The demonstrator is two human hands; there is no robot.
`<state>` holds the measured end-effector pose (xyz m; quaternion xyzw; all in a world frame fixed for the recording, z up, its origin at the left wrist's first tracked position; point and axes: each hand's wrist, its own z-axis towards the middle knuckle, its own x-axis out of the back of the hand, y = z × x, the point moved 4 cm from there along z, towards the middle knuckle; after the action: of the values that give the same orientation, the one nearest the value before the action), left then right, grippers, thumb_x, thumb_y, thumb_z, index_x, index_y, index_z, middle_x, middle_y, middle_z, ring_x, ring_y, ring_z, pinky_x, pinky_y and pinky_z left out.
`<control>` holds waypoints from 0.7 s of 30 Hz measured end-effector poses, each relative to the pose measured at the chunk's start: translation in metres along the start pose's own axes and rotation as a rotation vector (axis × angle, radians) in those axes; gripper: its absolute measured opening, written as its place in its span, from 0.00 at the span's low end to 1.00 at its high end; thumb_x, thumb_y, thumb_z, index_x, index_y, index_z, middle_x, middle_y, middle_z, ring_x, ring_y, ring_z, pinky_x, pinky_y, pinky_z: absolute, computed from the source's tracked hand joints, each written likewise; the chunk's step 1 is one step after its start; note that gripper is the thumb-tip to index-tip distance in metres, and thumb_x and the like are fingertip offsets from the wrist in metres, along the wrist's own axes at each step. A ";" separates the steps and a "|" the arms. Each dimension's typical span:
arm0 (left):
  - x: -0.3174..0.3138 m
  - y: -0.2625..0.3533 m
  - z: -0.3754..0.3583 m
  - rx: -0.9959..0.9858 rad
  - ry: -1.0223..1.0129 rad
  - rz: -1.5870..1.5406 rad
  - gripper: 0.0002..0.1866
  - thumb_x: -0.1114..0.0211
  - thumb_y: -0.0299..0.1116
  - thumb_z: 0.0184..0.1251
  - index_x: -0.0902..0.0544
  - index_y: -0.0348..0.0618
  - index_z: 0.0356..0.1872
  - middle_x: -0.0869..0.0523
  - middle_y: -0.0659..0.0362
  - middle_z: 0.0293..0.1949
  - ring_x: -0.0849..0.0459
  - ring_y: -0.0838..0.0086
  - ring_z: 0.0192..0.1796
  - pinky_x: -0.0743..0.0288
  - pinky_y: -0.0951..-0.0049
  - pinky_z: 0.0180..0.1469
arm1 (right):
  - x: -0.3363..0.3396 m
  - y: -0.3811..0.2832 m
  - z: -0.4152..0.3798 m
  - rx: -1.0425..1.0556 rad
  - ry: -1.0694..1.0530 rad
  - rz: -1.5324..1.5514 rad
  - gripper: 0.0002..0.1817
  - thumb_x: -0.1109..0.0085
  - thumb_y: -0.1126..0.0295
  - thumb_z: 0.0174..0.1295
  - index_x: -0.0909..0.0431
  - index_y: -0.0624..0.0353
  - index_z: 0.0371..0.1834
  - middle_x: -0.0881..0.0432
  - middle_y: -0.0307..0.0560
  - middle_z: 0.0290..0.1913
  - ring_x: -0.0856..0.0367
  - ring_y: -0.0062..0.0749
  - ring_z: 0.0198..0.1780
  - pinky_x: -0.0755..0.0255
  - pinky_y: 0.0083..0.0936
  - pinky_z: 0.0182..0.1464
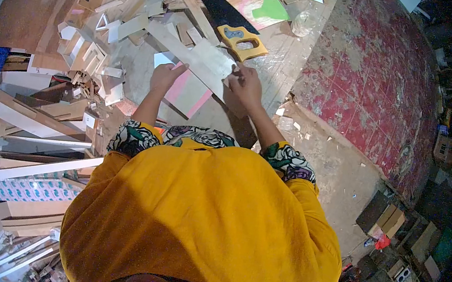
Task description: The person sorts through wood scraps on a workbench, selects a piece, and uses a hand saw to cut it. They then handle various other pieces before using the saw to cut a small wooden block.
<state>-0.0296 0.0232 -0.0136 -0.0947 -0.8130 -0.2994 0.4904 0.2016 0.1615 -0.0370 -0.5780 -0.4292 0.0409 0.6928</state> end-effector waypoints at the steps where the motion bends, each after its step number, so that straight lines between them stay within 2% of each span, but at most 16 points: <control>1: 0.006 0.001 -0.007 0.012 -0.035 -0.057 0.32 0.39 0.64 0.45 0.16 0.39 0.29 0.16 0.47 0.30 0.17 0.62 0.35 0.28 0.63 0.40 | 0.005 0.004 -0.001 -0.076 -0.040 0.015 0.24 0.43 0.55 0.56 0.27 0.54 0.54 0.28 0.55 0.54 0.22 0.40 0.47 0.28 0.29 0.48; 2: 0.007 -0.001 -0.011 0.023 -0.070 -0.114 0.31 0.38 0.62 0.45 0.16 0.38 0.27 0.16 0.49 0.27 0.17 0.61 0.32 0.28 0.64 0.36 | 0.008 0.007 -0.004 -0.153 -0.079 0.029 0.21 0.42 0.56 0.56 0.22 0.57 0.49 0.20 0.53 0.45 0.20 0.38 0.44 0.29 0.27 0.47; 3: 0.009 0.004 0.007 -0.001 -0.038 -0.121 0.31 0.38 0.62 0.45 0.16 0.38 0.27 0.16 0.49 0.27 0.17 0.61 0.32 0.28 0.64 0.36 | 0.013 0.009 0.014 -0.121 -0.055 0.030 0.21 0.42 0.56 0.56 0.22 0.57 0.49 0.20 0.53 0.45 0.20 0.38 0.44 0.29 0.27 0.47; 5: 0.001 -0.010 -0.003 0.019 -0.102 -0.195 0.30 0.37 0.63 0.44 0.14 0.42 0.28 0.16 0.53 0.24 0.17 0.63 0.30 0.26 0.68 0.35 | 0.005 0.012 -0.010 -0.323 -0.341 0.312 0.23 0.39 0.53 0.53 0.20 0.61 0.44 0.18 0.50 0.37 0.20 0.30 0.38 0.29 0.23 0.43; 6: 0.001 -0.011 -0.008 0.020 -0.109 -0.190 0.30 0.37 0.63 0.44 0.14 0.42 0.28 0.16 0.53 0.24 0.17 0.63 0.30 0.26 0.68 0.35 | 0.004 0.004 -0.018 -0.283 -0.425 0.346 0.22 0.38 0.59 0.54 0.23 0.64 0.47 0.19 0.41 0.35 0.24 0.19 0.37 0.29 0.19 0.41; 7: 0.002 -0.011 -0.013 0.015 -0.100 -0.264 0.29 0.37 0.62 0.45 0.14 0.41 0.28 0.16 0.54 0.22 0.17 0.65 0.28 0.27 0.69 0.33 | 0.007 0.000 -0.023 -0.287 -0.423 0.347 0.22 0.38 0.59 0.54 0.23 0.64 0.47 0.19 0.41 0.35 0.24 0.19 0.37 0.29 0.19 0.41; 9: -0.001 -0.015 -0.016 0.013 -0.092 -0.338 0.27 0.36 0.60 0.45 0.14 0.41 0.27 0.17 0.54 0.21 0.18 0.66 0.26 0.27 0.70 0.32 | 0.002 -0.012 -0.037 -0.185 -0.679 0.396 0.20 0.35 0.63 0.52 0.22 0.65 0.44 0.19 0.38 0.33 0.24 0.19 0.34 0.30 0.16 0.39; 10: -0.006 -0.019 -0.014 -0.001 -0.091 -0.386 0.27 0.36 0.59 0.46 0.15 0.41 0.27 0.17 0.54 0.20 0.18 0.67 0.26 0.27 0.70 0.32 | -0.001 -0.012 -0.040 -0.183 -0.701 0.420 0.17 0.34 0.67 0.51 0.22 0.66 0.41 0.20 0.36 0.31 0.26 0.18 0.31 0.31 0.16 0.36; 14: 0.001 -0.017 -0.016 -0.083 -0.072 -0.432 0.26 0.35 0.57 0.46 0.15 0.39 0.27 0.18 0.53 0.19 0.19 0.68 0.25 0.28 0.71 0.32 | -0.010 -0.004 -0.047 -0.256 -0.669 0.394 0.12 0.38 0.71 0.54 0.22 0.65 0.40 0.21 0.34 0.29 0.28 0.16 0.29 0.32 0.16 0.33; 21: 0.006 -0.018 -0.022 -0.199 0.014 -0.403 0.26 0.34 0.56 0.45 0.17 0.37 0.21 0.20 0.54 0.17 0.23 0.70 0.22 0.32 0.70 0.28 | -0.014 0.004 -0.052 -0.222 -0.651 0.470 0.11 0.40 0.71 0.55 0.23 0.64 0.40 0.22 0.33 0.28 0.28 0.15 0.28 0.33 0.15 0.32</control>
<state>-0.0247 -0.0051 -0.0081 0.0239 -0.7784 -0.4707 0.4147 0.2284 0.1155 -0.0460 -0.6884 -0.4841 0.3317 0.4262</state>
